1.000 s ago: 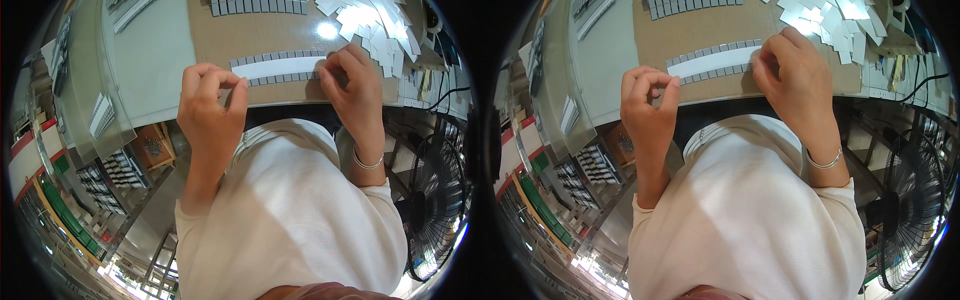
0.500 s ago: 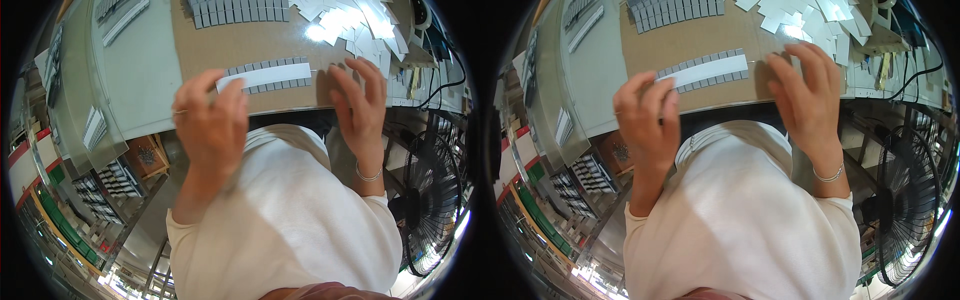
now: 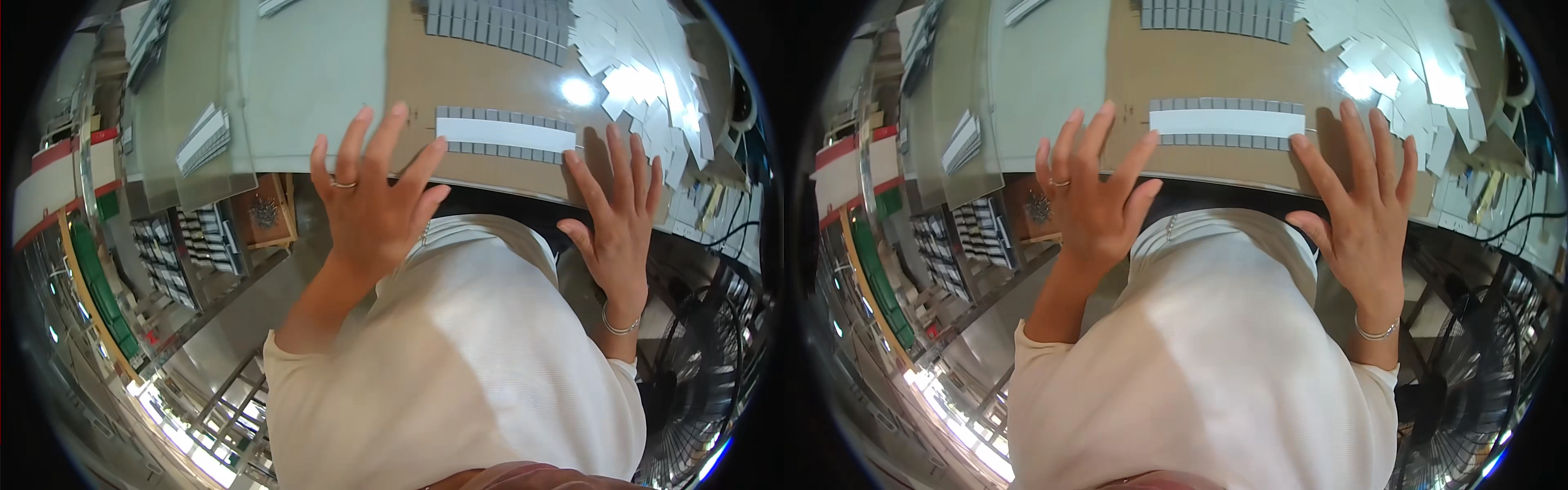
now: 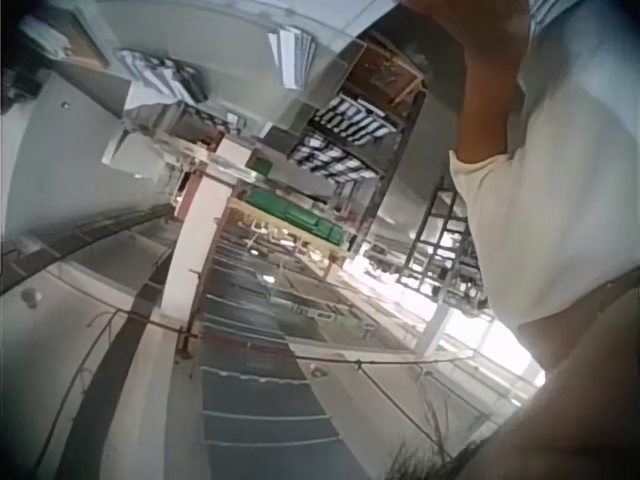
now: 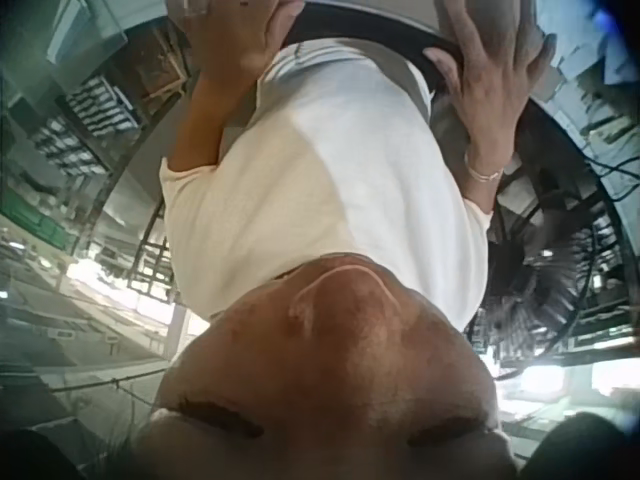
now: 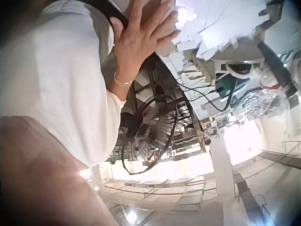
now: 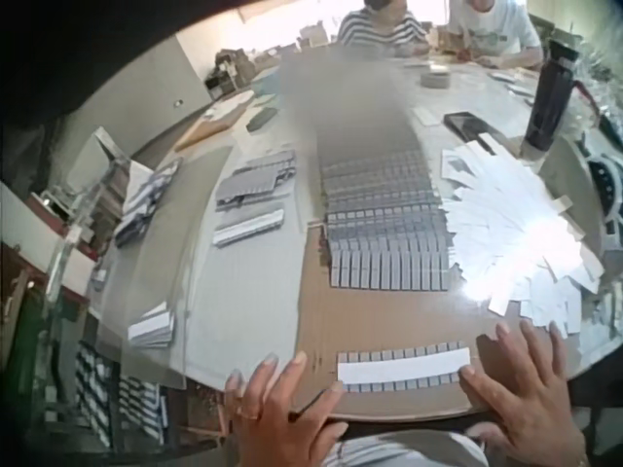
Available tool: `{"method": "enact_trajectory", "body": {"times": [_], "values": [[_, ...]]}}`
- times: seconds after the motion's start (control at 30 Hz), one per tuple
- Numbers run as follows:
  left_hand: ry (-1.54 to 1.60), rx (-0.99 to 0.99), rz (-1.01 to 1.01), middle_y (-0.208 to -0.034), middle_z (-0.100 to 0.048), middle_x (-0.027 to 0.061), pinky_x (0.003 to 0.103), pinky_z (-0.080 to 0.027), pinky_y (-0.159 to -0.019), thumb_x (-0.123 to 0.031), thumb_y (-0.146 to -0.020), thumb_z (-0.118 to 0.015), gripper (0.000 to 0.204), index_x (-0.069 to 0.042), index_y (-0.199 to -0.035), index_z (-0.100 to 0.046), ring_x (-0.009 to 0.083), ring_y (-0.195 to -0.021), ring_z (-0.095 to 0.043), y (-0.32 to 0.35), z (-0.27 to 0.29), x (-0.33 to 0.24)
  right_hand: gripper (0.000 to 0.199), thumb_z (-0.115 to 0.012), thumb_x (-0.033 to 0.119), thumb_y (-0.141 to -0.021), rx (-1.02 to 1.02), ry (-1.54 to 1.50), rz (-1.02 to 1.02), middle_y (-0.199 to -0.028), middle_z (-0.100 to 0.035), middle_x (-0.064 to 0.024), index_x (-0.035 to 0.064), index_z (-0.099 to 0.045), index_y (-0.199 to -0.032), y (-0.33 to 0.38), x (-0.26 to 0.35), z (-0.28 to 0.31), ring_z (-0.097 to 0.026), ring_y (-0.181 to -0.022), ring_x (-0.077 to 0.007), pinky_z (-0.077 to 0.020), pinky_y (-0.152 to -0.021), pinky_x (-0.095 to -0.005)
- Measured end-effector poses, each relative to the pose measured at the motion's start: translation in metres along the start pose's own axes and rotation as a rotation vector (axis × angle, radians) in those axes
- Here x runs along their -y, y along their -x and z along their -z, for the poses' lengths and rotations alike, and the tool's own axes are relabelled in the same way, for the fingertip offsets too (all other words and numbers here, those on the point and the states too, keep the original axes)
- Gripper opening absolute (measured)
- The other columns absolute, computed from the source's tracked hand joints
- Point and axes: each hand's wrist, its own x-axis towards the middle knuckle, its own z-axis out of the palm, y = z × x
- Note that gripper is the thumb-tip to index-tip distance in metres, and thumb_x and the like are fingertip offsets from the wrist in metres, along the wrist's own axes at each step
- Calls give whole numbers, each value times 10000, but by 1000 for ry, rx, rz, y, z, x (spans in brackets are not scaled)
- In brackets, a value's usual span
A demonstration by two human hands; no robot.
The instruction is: The person applies adhesive tape strips onto rows of metal pin components on a table, trims components with a knife, and places the taped strips onto glass panels.
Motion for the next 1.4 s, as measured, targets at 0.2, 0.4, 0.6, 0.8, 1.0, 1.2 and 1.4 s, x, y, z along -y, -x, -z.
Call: {"method": "enact_trajectory", "body": {"times": [0.2,0.4,0.6,0.8,1.0,1.2,1.4], "values": [[643,-240,256,-796,-655,76,310,-481,-615,-39,-783,-763,111,-44,-841,-668,202,-680,-616,42,2,2,683,-378,676,-936,-13,-170,70,-1539,-365,-169,174,-579,-1353,1,-2,13,-309,-1415,-427,-159,-1155,-587],[1604,47,1021,-1043,-700,158,355,-584,-805,-111,-964,-587,219,39,-1120,-614,244,-914,-700,62,-16,-25,501,-538,572,-917,33,-405,189,-1504,-398,-183,193,-679,-1213,1,11,13,-297,-1422,-422,-129,-1166,-597],[1470,-33,1160,-1006,-697,141,317,-589,-763,-75,-944,-597,186,38,-1092,-607,204,-872,-697,53,-4,-27,530,-525,565,-933,34,-447,337,-1518,-389,-168,160,-650,-1251,-18,18,8,-287,-1429,-420,-155,-1165,-584],[1332,-254,1027,-833,-706,86,228,-518,-606,-125,-907,-678,161,19,-978,-668,132,-692,-681,32,55,54,510,-513,470,-974,-163,-434,198,-1483,-432,-167,72,-618,-1274,-26,12,17,-304,-1411,-415,-227,-1150,-532],[1327,-484,1157,-927,-717,51,185,-486,-585,-158,-911,-687,192,-24,-1049,-679,118,-743,-687,75,112,193,479,-500,424,-996,-147,-434,208,-1485,-432,-168,39,-613,-1257,-35,31,7,-289,-1431,-402,-239,-1151,-524],[1238,-364,1233,-883,-698,61,181,-462,-544,-181,-905,-704,246,-6,-1069,-652,122,-728,-680,68,96,259,468,-541,415,-976,-161,-412,162,-1480,-435,-172,38,-614,-1243,-46,43,6,-304,-1418,-411,-250,-1146,-530],[-544,-243,814,-683,-667,109,373,-507,-596,-281,-876,-713,403,-74,-1212,-632,254,-585,-627,90,110,252,446,-723,230,-799,-184,-440,181,-1399,-488,-182,67,-596,-1195,-52,42,8,-387,-1356,-418,-285,-1129,-563]]}}
